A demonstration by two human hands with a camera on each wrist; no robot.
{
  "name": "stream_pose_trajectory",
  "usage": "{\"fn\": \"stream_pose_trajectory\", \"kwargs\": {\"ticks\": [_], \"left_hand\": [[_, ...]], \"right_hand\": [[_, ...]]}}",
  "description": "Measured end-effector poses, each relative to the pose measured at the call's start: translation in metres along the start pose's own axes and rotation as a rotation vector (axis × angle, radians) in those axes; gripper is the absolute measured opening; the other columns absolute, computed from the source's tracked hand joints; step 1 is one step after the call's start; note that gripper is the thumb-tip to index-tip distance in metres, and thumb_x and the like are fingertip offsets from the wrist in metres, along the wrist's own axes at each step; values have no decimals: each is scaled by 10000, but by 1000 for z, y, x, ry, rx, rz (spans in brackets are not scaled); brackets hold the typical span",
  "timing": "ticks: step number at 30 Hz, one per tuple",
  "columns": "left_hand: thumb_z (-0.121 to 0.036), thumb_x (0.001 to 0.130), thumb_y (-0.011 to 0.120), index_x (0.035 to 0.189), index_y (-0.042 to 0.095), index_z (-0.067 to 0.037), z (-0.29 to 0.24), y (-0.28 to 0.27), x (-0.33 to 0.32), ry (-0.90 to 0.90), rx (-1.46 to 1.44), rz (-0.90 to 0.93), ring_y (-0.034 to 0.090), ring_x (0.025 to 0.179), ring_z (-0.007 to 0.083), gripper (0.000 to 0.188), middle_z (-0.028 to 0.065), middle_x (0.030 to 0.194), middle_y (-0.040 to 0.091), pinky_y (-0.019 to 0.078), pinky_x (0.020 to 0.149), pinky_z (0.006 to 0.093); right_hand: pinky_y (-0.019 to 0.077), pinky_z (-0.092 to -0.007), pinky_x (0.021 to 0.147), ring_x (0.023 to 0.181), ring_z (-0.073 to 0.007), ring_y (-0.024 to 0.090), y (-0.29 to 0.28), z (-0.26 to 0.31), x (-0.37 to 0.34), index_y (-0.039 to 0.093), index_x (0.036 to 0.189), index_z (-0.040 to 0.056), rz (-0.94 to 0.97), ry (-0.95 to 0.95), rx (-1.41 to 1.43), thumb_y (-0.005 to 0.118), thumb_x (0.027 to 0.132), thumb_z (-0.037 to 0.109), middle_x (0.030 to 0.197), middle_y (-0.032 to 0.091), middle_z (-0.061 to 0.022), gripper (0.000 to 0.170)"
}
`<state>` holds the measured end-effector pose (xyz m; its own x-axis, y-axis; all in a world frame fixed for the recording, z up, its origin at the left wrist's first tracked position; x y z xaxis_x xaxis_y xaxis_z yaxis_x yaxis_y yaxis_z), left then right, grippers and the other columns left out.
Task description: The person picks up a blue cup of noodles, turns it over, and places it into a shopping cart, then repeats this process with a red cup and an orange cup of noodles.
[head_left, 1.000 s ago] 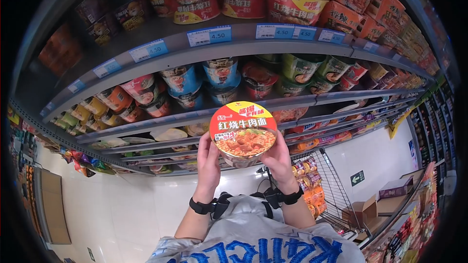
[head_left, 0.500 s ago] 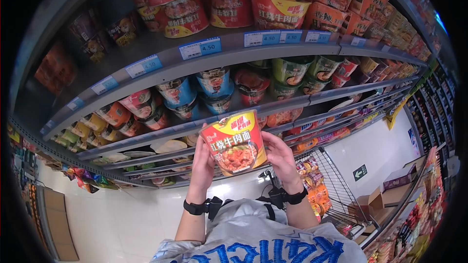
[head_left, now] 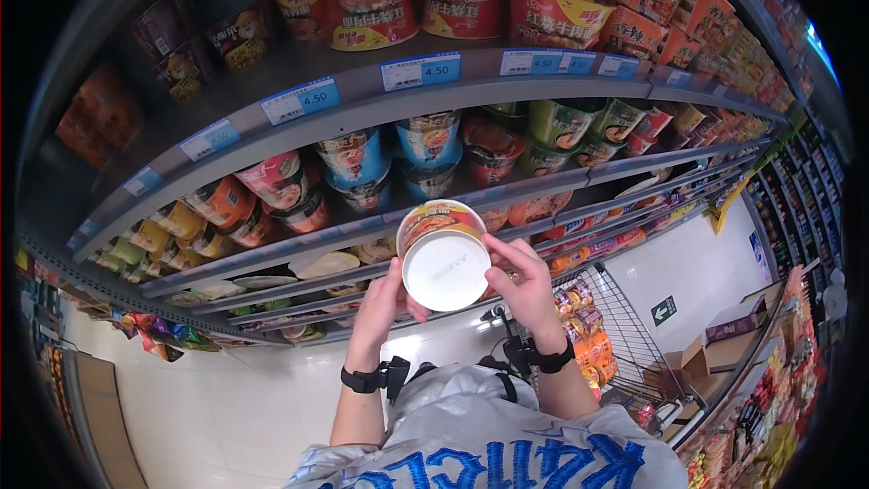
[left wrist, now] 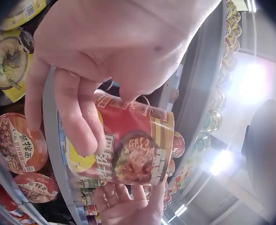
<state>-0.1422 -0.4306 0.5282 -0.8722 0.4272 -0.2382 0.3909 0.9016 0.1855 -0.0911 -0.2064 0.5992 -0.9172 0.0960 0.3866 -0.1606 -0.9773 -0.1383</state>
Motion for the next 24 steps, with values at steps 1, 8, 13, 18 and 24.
{"fn": "stream_pose_trajectory", "kwargs": {"ticks": [1, 8, 13, 18, 24], "left_hand": [[-572, 1044, 247, 876, 656, 64, 7, -3, 2, -42, 12, -3, 677, 600, 227, 775, 165, 667, 675, 557, 638, 313], [-529, 1057, 260, 967, 632, 76, 51, -15, 12, -141, -75, 127, 685, 606, 247, 716, 172, 654, 668, 562, 605, 298], [-501, 1049, 363, 1193, 616, 6, 73, -6, 26, -233, -176, 96, 705, 831, 159, 585, 99, 1008, 710, 560, 693, 272], [-480, 1047, 396, 1259, 602, -66, 86, 8, 53, -180, -63, 220, 662, 856, 94, 509, 31, 1036, 688, 515, 751, 230], [-487, 1036, 424, 1519, 332, -126, 86, 64, 70, -97, 15, 371, 587, 1102, 137, 610, 55, 1284, 585, 493, 884, 327]], "right_hand": [[508, -261, 811, 878, -139, 624, 1, 4, 0, 644, 1262, 11, -26, 0, -70, 748, 821, 62, 982, 626, -69, 455], [510, -260, 797, 892, -146, 633, 18, -2, -19, 667, 1214, 2, -90, 80, -231, 766, 810, 73, 1015, 652, -80, 422], [508, -275, 810, 917, -160, 632, 20, -22, -66, 607, 1317, 37, -113, 176, -328, 777, 817, 98, 1069, 656, -86, 531], [511, -278, 851, 932, -158, 652, 7, -36, -111, 589, 1346, 55, -191, 430, -266, 785, 810, 125, 1090, 690, -87, 575], [515, -281, 866, 919, -137, 657, -42, -52, -150, 612, 1320, 57, -312, 411, -104, 776, 820, 133, 1035, 731, -81, 532]]}}
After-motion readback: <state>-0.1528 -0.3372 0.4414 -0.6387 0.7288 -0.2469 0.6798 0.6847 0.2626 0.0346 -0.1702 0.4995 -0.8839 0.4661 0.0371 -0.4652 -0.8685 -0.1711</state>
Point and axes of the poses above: each hand's wrist, its own x-axis towards the middle knuckle, its own y-axis out of the palm, z = x × y, the point moved 5 cm from there along x, towards the middle knuckle
